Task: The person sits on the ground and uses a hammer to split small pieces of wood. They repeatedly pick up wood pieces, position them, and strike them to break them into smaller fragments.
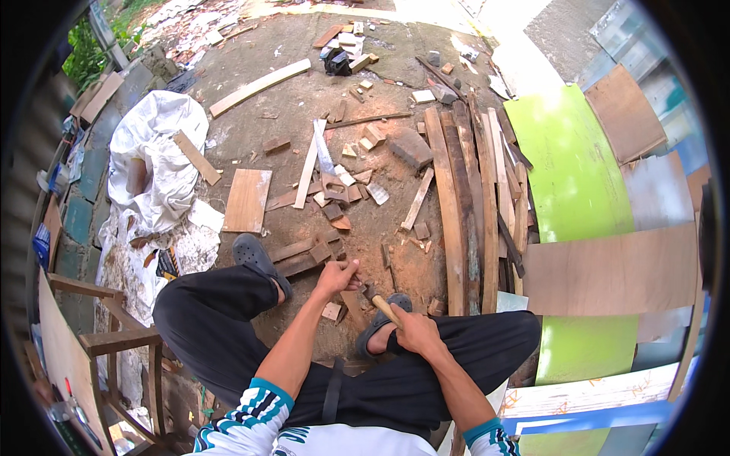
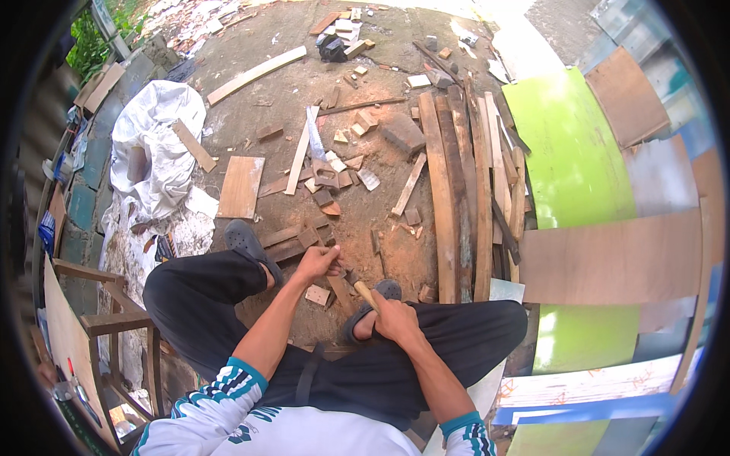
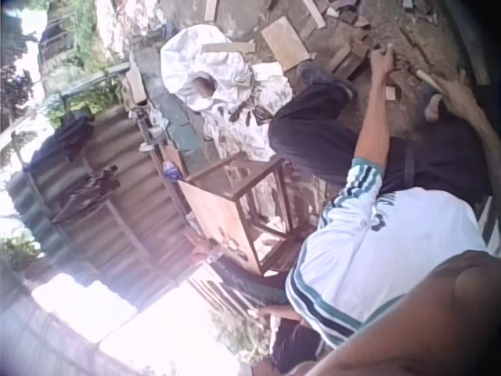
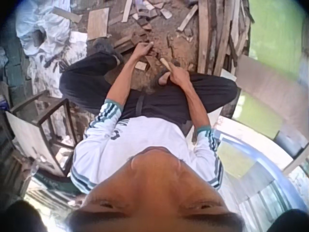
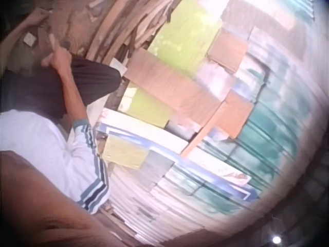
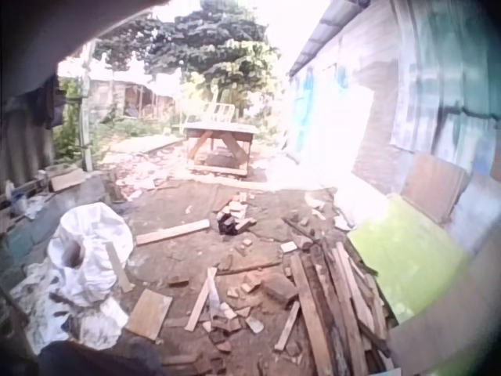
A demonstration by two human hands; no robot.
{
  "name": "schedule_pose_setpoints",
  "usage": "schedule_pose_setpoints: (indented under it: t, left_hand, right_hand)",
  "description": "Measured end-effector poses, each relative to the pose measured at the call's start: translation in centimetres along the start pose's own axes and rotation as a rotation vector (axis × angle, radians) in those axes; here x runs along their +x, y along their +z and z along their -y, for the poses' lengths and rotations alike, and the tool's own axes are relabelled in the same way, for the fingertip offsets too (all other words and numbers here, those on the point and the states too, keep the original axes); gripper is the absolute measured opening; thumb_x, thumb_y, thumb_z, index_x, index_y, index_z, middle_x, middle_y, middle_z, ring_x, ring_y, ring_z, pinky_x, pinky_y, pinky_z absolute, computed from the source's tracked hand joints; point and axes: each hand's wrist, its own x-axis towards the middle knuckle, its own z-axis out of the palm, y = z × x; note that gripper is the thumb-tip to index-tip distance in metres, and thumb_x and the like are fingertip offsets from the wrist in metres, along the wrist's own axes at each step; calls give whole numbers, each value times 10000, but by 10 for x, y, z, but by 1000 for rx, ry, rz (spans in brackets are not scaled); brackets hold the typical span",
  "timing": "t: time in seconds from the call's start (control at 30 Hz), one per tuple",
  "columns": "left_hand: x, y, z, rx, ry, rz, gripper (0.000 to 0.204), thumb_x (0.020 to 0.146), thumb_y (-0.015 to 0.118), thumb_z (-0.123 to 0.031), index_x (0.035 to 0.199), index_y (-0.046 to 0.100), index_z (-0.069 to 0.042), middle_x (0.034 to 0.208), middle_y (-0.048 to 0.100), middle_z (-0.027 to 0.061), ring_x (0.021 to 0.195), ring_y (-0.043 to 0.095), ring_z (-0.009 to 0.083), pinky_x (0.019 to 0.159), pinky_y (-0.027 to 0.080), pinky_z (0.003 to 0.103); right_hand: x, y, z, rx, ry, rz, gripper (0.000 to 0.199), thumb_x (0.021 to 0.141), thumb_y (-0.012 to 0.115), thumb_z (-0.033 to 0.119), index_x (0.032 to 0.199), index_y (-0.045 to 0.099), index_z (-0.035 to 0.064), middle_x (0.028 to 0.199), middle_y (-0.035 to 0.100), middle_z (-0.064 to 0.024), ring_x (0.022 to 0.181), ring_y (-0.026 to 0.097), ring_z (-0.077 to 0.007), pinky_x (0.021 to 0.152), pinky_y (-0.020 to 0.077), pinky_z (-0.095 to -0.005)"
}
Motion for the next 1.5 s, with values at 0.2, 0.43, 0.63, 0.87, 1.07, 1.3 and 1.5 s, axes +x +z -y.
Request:
schedule_pose_setpoints:
  t: [0.2, 0.43, 0.63, 0.87, 1.07, 1.3, 1.5]
  left_hand:
    - [10, 29, -13, -81, -153, 3, 427, 1008, 591, -340, 885, 710, 52, 744, 714, 115, 672, 709, 164, 592, 595, 290]
    - [57, -16, -13, 1481, 112, 144, 387, 973, 619, -323, 838, 738, 20, 878, 750, 139, 674, 719, 175, 679, 593, 363]
    - [75, -1, -274, -23, 285, -58, 1048, 883, 597, -675, 1457, 304, 151, 1389, 506, 311, 1140, 652, 342, 881, 609, 414]
    - [131, -52, -166, 902, 357, -258, 689, 871, 651, -545, 1214, 648, 53, 1152, 690, 247, 1081, 673, 360, 936, 516, 417]
    - [107, -72, 17, 1314, 122, -81, 958, 815, 725, -525, 1497, 321, 13, 1564, 299, 275, 1412, 378, 410, 1124, 394, 470]
    - [70, -67, 48, 1316, 145, -131, 839, 849, 761, -219, 1512, 273, -60, 1543, 337, 190, 1352, 424, 394, 1049, 471, 473]
    - [54, -60, 68, 1206, -151, -128, 821, 838, 730, -262, 1475, 282, -3, 1334, 516, 230, 1258, 527, 374, 986, 509, 459]
  right_hand:
    - [15, 19, -29, -57, 65, 98, 592, 793, 588, 124, 1380, 524, 152, 973, 720, -207, 904, 692, -411, 754, 539, -529]
    - [36, 21, -30, -31, 54, 85, 446, 793, 610, 115, 1239, 597, 97, 980, 721, -211, 923, 693, -416, 762, 546, -525]
    - [31, 18, -42, 18, 108, 85, 459, 795, 646, 134, 1245, 570, 86, 1008, 717, -205, 956, 685, -415, 771, 542, -536]
    - [38, 15, -41, 12, 70, 109, 427, 782, 665, 141, 1199, 604, 76, 990, 715, -205, 940, 686, -411, 776, 542, -535]
    - [38, 23, -54, -48, 84, 113, 403, 778, 635, 125, 1179, 618, 81, 986, 713, -213, 944, 687, -415, 781, 545, -527]
    - [33, 30, -59, -31, 159, 134, 404, 781, 588, 102, 1185, 607, 93, 975, 703, -248, 947, 678, -438, 800, 536, -542]
    - [43, 26, -53, -86, 160, 178, 463, 783, 584, 104, 1245, 587, 95, 993, 703, -251, 950, 675, -440, 813, 536, -541]
